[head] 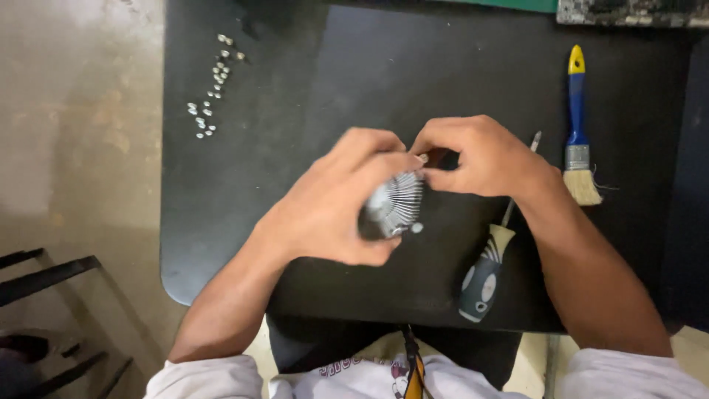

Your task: Cleaning a CPU heatsink and fan with a brush and then attempting to reassemble the components.

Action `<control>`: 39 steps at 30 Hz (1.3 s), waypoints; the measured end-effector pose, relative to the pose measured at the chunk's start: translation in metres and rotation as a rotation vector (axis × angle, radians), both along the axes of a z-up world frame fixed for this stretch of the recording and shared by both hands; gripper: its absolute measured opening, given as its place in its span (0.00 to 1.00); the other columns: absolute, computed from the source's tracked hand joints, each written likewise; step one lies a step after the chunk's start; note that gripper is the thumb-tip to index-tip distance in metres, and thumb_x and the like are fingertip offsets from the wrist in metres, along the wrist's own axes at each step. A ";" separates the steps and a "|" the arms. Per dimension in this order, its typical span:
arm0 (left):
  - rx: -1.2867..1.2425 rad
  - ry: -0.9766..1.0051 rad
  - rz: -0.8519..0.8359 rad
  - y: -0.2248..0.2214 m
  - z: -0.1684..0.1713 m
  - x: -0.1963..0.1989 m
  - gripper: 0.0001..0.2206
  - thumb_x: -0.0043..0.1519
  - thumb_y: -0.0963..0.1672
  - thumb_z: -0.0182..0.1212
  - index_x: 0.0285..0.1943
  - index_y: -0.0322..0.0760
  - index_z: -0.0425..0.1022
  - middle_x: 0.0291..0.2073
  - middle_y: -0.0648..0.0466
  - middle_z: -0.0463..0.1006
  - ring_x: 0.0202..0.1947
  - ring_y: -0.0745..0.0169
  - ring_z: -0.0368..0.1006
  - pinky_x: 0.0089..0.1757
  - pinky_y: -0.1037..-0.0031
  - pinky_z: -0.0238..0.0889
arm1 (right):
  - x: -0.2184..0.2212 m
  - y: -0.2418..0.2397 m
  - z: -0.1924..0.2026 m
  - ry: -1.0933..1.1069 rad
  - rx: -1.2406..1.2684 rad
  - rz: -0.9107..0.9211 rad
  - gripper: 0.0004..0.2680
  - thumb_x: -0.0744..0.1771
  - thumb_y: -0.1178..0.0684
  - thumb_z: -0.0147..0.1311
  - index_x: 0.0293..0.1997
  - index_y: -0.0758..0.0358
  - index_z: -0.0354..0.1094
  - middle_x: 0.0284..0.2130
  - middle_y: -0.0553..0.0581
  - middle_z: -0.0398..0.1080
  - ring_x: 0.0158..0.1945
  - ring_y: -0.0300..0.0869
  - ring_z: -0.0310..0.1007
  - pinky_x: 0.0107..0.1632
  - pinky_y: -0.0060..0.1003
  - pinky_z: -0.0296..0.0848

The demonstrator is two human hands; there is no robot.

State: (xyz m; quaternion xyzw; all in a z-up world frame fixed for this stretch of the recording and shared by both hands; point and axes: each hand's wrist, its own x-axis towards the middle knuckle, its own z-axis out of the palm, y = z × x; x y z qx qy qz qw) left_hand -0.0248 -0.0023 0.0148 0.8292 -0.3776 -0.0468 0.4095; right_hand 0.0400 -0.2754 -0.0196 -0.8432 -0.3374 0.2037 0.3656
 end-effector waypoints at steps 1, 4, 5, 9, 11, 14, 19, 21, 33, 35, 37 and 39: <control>0.000 -0.007 0.000 0.006 0.004 -0.002 0.40 0.49 0.49 0.75 0.73 0.40 0.66 0.64 0.42 0.67 0.65 0.38 0.67 0.59 0.54 0.70 | 0.001 -0.004 -0.003 -0.007 0.000 0.000 0.05 0.66 0.54 0.64 0.44 0.56 0.78 0.38 0.47 0.79 0.41 0.38 0.79 0.46 0.36 0.73; -0.233 -0.046 0.100 0.018 0.009 -0.001 0.40 0.52 0.50 0.81 0.73 0.39 0.66 0.66 0.41 0.66 0.71 0.42 0.67 0.69 0.54 0.65 | 0.004 -0.011 -0.004 -0.063 0.023 -0.066 0.07 0.67 0.54 0.66 0.50 0.58 0.80 0.43 0.48 0.80 0.45 0.39 0.80 0.44 0.37 0.76; -0.314 -0.019 0.151 0.019 0.005 0.000 0.40 0.57 0.53 0.77 0.77 0.41 0.64 0.66 0.44 0.67 0.69 0.46 0.68 0.66 0.59 0.66 | 0.004 -0.010 -0.001 -0.055 0.024 -0.082 0.10 0.67 0.54 0.66 0.53 0.57 0.80 0.46 0.48 0.80 0.46 0.39 0.80 0.45 0.37 0.74; -0.665 0.369 0.369 0.014 0.002 0.000 0.35 0.61 0.56 0.71 0.73 0.43 0.64 0.62 0.58 0.66 0.60 0.67 0.67 0.54 0.72 0.74 | -0.003 -0.010 0.026 -0.196 0.139 -0.134 0.20 0.67 0.59 0.66 0.68 0.66 0.71 0.59 0.63 0.72 0.56 0.46 0.77 0.67 0.43 0.71; -0.793 0.423 0.356 0.013 -0.004 0.001 0.33 0.63 0.57 0.71 0.71 0.41 0.64 0.59 0.56 0.70 0.57 0.62 0.74 0.55 0.68 0.76 | -0.020 0.000 0.047 -0.227 0.199 -0.080 0.25 0.67 0.52 0.65 0.72 0.68 0.64 0.64 0.68 0.69 0.62 0.52 0.75 0.69 0.47 0.73; -0.960 0.485 0.332 0.002 -0.016 -0.002 0.30 0.66 0.57 0.70 0.68 0.39 0.65 0.58 0.53 0.74 0.55 0.61 0.77 0.56 0.65 0.75 | -0.042 0.021 0.057 -0.311 0.254 0.026 0.33 0.66 0.42 0.67 0.77 0.69 0.56 0.71 0.72 0.65 0.73 0.59 0.70 0.75 0.55 0.73; -0.867 0.502 0.390 -0.004 -0.013 -0.005 0.29 0.65 0.58 0.68 0.63 0.41 0.64 0.59 0.55 0.69 0.52 0.66 0.72 0.55 0.68 0.73 | -0.058 0.045 0.061 -0.428 0.292 -0.010 0.23 0.68 0.51 0.70 0.69 0.71 0.65 0.65 0.71 0.71 0.66 0.59 0.78 0.67 0.50 0.78; -0.950 0.629 0.350 0.002 -0.015 0.000 0.34 0.64 0.63 0.62 0.64 0.35 0.65 0.56 0.50 0.74 0.57 0.61 0.77 0.55 0.58 0.84 | -0.060 0.044 0.060 -0.375 0.334 -0.186 0.16 0.71 0.54 0.60 0.64 0.76 0.70 0.59 0.72 0.76 0.56 0.53 0.80 0.56 0.42 0.83; -0.960 0.708 0.337 -0.001 -0.019 0.009 0.11 0.66 0.41 0.71 0.52 0.24 0.80 0.33 0.45 0.81 0.33 0.61 0.85 0.38 0.69 0.87 | -0.046 0.024 0.047 -0.077 0.381 -0.567 0.23 0.70 0.54 0.63 0.76 0.62 0.65 0.64 0.64 0.73 0.66 0.45 0.70 0.67 0.47 0.73; -0.912 0.745 0.344 0.000 -0.016 0.007 0.09 0.67 0.43 0.70 0.49 0.31 0.79 0.34 0.52 0.81 0.35 0.66 0.83 0.37 0.72 0.86 | -0.050 0.029 0.056 -0.225 0.337 -0.435 0.26 0.69 0.50 0.64 0.77 0.67 0.60 0.68 0.68 0.66 0.71 0.53 0.68 0.70 0.51 0.73; -0.863 0.782 0.349 -0.001 -0.014 0.005 0.08 0.67 0.46 0.69 0.46 0.39 0.77 0.35 0.58 0.81 0.38 0.71 0.80 0.37 0.74 0.85 | -0.051 0.030 0.057 -0.368 0.288 -0.301 0.31 0.68 0.46 0.65 0.78 0.72 0.55 0.72 0.73 0.59 0.75 0.60 0.66 0.74 0.55 0.74; -0.843 0.763 0.320 -0.002 -0.013 0.004 0.08 0.67 0.46 0.69 0.46 0.39 0.78 0.36 0.57 0.82 0.37 0.69 0.81 0.36 0.75 0.85 | -0.050 0.029 0.049 -0.585 0.069 -0.150 0.43 0.65 0.34 0.74 0.84 0.63 0.45 0.79 0.73 0.51 0.82 0.65 0.53 0.81 0.66 0.59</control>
